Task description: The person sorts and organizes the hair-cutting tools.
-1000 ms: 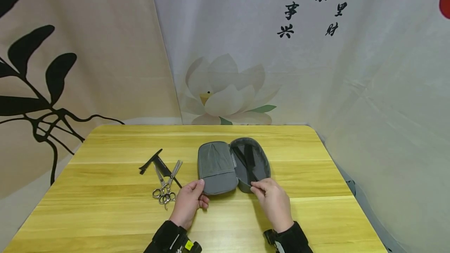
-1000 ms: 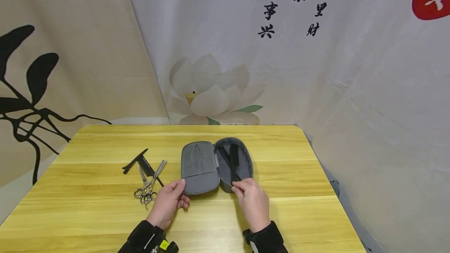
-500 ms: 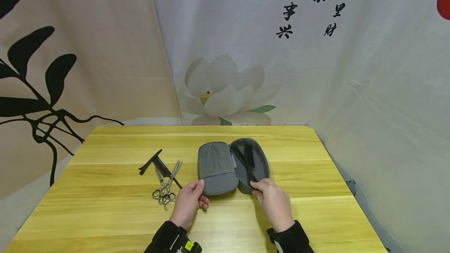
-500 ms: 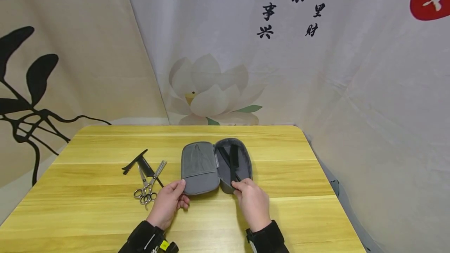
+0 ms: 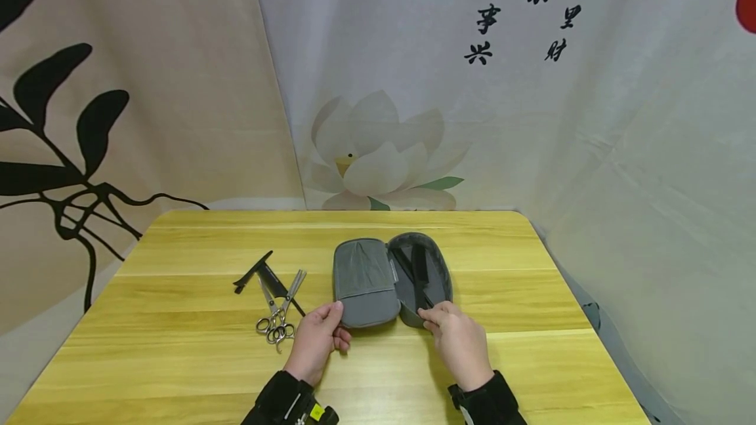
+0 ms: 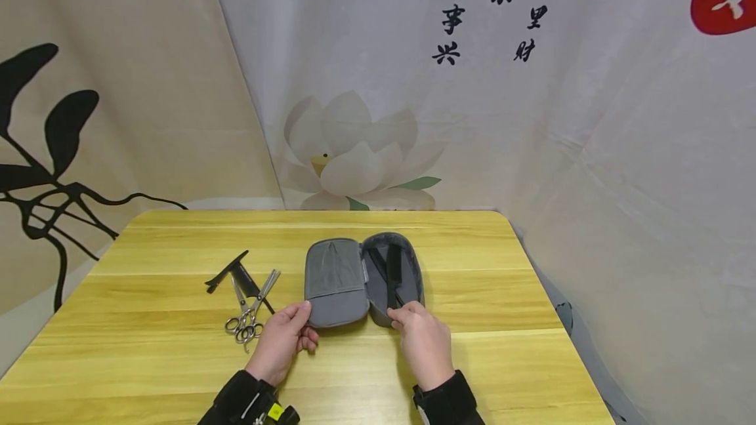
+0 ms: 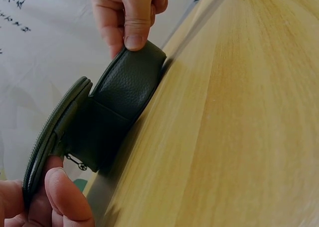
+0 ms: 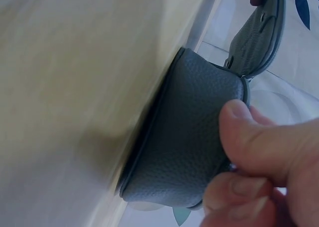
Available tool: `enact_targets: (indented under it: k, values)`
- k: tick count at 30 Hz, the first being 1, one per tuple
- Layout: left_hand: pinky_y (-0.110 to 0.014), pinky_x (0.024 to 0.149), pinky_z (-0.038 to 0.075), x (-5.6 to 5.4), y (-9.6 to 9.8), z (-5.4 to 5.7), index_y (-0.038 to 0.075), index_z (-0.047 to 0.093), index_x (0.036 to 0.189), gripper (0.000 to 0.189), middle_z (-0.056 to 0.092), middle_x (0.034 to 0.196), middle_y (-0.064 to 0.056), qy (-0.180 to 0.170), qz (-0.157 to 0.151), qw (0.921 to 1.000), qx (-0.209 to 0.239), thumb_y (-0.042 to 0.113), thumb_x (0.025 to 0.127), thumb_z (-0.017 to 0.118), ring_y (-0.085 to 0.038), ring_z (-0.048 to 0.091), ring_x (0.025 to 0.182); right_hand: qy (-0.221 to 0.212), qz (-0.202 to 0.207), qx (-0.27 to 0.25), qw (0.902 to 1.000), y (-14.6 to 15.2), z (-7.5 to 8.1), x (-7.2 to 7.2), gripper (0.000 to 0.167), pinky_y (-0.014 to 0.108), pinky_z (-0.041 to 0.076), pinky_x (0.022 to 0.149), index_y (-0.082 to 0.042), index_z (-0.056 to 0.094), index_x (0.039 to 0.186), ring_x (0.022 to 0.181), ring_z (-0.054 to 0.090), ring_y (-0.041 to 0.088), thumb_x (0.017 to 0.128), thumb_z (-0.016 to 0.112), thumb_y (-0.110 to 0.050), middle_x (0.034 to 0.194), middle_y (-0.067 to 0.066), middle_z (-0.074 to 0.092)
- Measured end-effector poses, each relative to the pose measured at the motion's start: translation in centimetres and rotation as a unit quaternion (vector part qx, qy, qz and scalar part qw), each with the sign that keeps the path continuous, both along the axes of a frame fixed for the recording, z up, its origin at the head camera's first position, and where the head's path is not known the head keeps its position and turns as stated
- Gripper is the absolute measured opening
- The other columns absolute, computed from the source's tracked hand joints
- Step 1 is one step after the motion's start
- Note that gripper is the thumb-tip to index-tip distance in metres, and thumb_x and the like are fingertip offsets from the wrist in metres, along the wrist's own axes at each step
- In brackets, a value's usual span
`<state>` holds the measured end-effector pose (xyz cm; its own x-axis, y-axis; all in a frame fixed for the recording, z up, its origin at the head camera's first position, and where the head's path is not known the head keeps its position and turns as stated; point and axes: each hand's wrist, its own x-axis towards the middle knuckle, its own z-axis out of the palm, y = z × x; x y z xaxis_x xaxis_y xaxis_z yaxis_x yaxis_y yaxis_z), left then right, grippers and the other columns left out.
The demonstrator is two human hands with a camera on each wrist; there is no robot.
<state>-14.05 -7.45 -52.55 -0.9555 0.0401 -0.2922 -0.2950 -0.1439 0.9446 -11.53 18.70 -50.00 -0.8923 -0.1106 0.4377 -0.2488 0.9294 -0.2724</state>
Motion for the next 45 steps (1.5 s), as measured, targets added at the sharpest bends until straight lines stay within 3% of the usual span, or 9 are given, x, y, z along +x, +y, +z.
enact_targets:
  k: [12, 23, 30, 45]
  values:
    - [-0.028, 0.055, 0.057, 0.2, 0.14, 0.25, -0.006, 0.061, 0.143, 0.043, 0.061, 0.073, -0.006, 0.003, 0.006, 1.0, -0.003, 0.025, 0.114, 0.054, -0.016, 0.061, 0.062, -0.005, -0.011, 0.013, 0.9998, -0.28, 0.03, 0.08, 0.017, 0.021, 0.041, 0.046, -0.02, 0.085, 0.092, 0.063, 0.069, 0.015, 0.082, 0.091, -0.008, 0.087, -0.005, 0.073]
    - [-0.027, 0.055, 0.058, 0.11, 0.23, 0.25, -0.008, 0.062, 0.14, 0.043, 0.062, 0.071, -0.006, 0.003, 0.008, 1.0, -0.004, 0.025, 0.114, 0.055, -0.016, 0.062, 0.061, -0.034, -0.011, 0.018, 0.9992, -0.3, -0.16, 0.22, 0.012, 0.019, 0.033, 0.045, -0.017, 0.084, 0.096, 0.051, 0.046, 0.005, 0.088, 0.087, -0.009, 0.087, -0.004, 0.064]
    - [-0.028, 0.054, 0.058, 0.04, 0.23, 0.04, -0.009, 0.061, 0.139, 0.043, 0.062, 0.071, -0.006, 0.004, 0.008, 0.9999, -0.008, 0.026, 0.114, 0.055, -0.016, 0.062, 0.06, -0.041, 0.004, 0.02, 0.999, -0.25, -0.28, 0.24, 0.011, 0.018, 0.039, 0.048, -0.015, 0.084, 0.095, 0.061, 0.063, 0.01, 0.088, 0.086, -0.008, 0.093, -0.003, 0.071]
    - [-0.029, 0.055, 0.058, 0.0, 0.26, -0.1, -0.007, 0.063, 0.135, 0.041, 0.062, 0.071, -0.006, 0.002, 0.002, 0.9999, -0.012, 0.027, 0.114, 0.054, -0.016, 0.062, 0.06, -0.046, 0.014, 0.039, 0.9981, -0.24, -0.36, 0.33, 0.004, 0.018, 0.044, 0.05, -0.015, 0.084, 0.094, 0.068, 0.069, 0.011, 0.091, 0.086, -0.015, 0.097, -0.003, 0.073]
